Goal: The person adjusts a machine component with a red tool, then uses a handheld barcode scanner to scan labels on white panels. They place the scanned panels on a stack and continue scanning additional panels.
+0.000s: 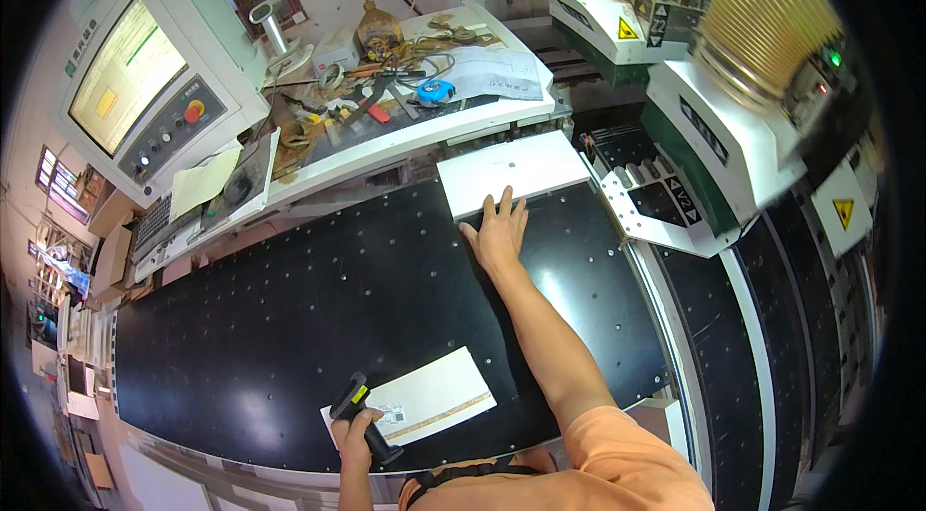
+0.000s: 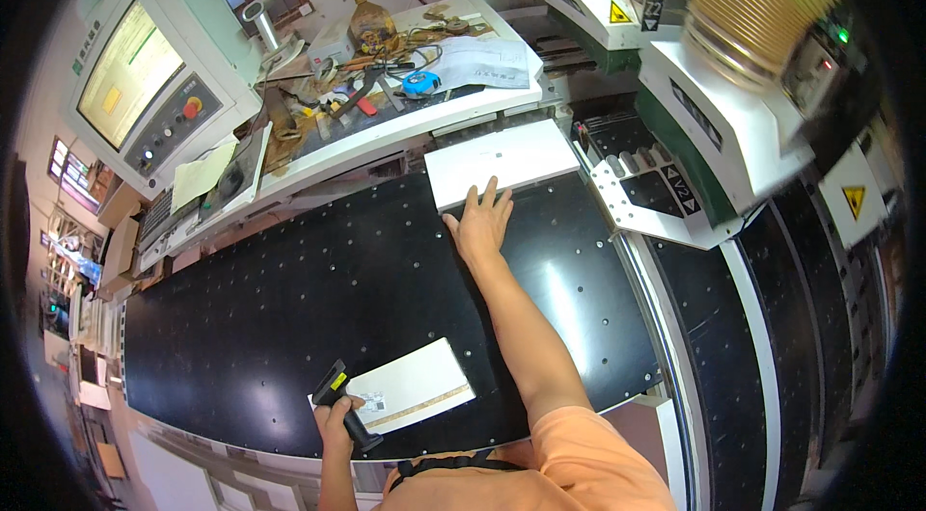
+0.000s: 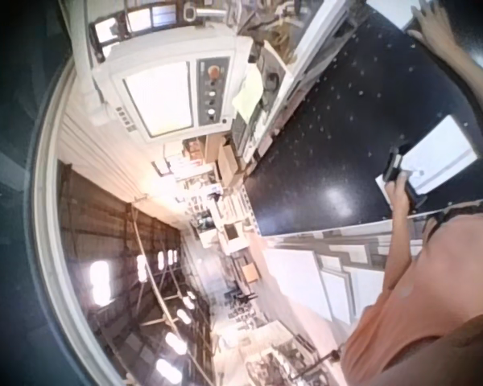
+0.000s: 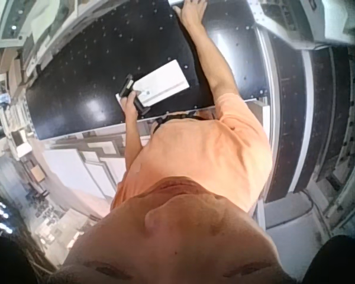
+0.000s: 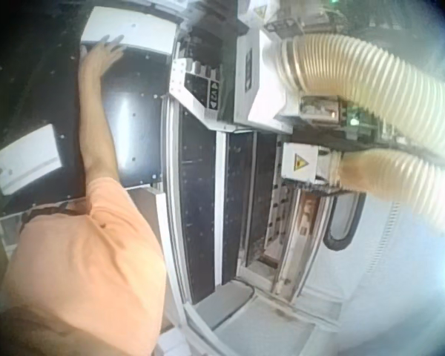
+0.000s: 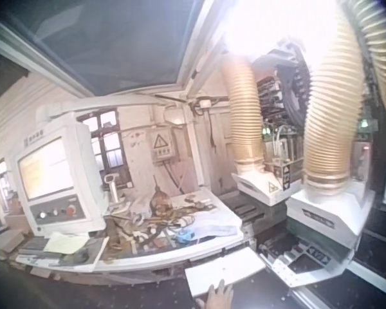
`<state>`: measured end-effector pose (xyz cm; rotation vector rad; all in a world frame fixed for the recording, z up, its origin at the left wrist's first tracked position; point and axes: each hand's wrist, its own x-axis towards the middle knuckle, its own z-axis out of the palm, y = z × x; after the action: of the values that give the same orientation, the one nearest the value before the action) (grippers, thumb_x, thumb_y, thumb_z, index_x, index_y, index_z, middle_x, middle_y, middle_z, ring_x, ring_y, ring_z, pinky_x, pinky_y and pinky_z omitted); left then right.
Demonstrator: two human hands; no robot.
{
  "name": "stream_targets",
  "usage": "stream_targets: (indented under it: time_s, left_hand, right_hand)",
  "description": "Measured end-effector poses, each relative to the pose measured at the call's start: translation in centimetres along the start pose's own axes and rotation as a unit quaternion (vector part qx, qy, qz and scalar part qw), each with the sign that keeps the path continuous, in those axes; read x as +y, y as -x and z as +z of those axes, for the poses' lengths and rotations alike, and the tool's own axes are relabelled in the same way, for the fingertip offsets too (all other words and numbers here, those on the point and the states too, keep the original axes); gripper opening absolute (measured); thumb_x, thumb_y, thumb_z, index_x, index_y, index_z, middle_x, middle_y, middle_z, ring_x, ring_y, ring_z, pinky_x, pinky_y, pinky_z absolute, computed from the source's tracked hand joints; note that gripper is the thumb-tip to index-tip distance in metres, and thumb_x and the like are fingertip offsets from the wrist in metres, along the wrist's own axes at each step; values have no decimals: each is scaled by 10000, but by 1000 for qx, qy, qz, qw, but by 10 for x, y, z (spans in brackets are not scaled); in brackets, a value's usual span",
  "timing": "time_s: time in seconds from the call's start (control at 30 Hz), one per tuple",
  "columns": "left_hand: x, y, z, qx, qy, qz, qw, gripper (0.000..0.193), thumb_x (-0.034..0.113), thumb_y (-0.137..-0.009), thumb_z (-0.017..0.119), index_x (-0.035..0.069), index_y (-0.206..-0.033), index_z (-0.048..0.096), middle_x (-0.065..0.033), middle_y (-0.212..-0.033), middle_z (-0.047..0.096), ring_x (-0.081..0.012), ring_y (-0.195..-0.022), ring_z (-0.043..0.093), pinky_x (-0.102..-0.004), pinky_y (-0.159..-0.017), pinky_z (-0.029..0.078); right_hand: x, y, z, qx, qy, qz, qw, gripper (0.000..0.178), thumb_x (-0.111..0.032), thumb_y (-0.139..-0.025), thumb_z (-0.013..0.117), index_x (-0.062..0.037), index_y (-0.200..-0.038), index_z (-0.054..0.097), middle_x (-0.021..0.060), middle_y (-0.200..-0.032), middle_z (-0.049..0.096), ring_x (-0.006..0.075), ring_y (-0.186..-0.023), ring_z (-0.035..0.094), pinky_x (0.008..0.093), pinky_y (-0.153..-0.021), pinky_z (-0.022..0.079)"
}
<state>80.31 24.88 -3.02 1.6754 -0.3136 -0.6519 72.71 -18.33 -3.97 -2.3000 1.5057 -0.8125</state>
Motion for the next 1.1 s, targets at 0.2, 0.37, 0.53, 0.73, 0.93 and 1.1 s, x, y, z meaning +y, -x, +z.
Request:
stream_targets:
  time_s: [0.2, 0.37, 0.53, 0.73, 0.93, 1.1]
  left_hand:
    - [0, 0, -1, 15, 7, 3, 1000, 304, 230, -828, 659, -69, -847, 711, -140, -826, 709, -226, -784, 664, -352, -806, 523]
    - [-2, -1, -3, 3, 29, 15, 999, 254, 161, -831, 641, -81, -867, 709, -134, -815, 709, -206, -794, 671, -339, -796, 516]
    - [-4, -3, -4, 20, 22, 3, 1000, 304, 228, -836, 655, -70, -836, 715, -143, -810, 704, -219, -773, 665, -347, -782, 520]
    - [-4, -2, -8, 6, 22, 9, 1000, 272, 188, -845, 651, -72, -901, 706, -131, -832, 709, -202, -788, 667, -330, -795, 517]
    - [0, -4, -8, 17, 21, 2, 1000, 273, 200, -836, 658, -63, -883, 709, -141, -831, 712, -219, -786, 670, -344, -798, 528]
    - [14, 4, -15, 53, -31, 5, 998, 284, 144, -788, 711, -68, -976, 717, -112, -899, 697, -207, -812, 654, -340, -805, 531]
  right_hand:
    - [18, -24, 3, 13, -24, -14, 1000, 815, -408, -807, 839, 51, -1402, 523, 352, -1583, 288, 631, -1431, 251, 642, -1186, 254]
    - [42, -32, -9, 9, -23, -24, 999, 796, -412, -823, 823, 61, -1389, 525, 361, -1581, 278, 638, -1431, 237, 651, -1185, 244]
    - [61, -43, -16, 21, -11, -26, 999, 776, -402, -829, 812, 62, -1383, 530, 356, -1577, 289, 637, -1428, 242, 643, -1188, 244]
    - [89, -56, -25, 28, -2, -30, 999, 734, -403, -861, 778, 68, -1372, 540, 355, -1572, 304, 637, -1426, 246, 629, -1190, 251]
    - [117, -65, -28, 44, -2, -37, 998, 661, -398, -901, 730, 69, -1340, 569, 324, -1557, 365, 607, -1420, 288, 598, -1184, 274]
    - [132, -66, -32, 68, -47, -68, 994, 524, -305, -922, 701, 81, -1264, 610, 311, -1511, 452, 555, -1384, 394, 552, -1180, 308]
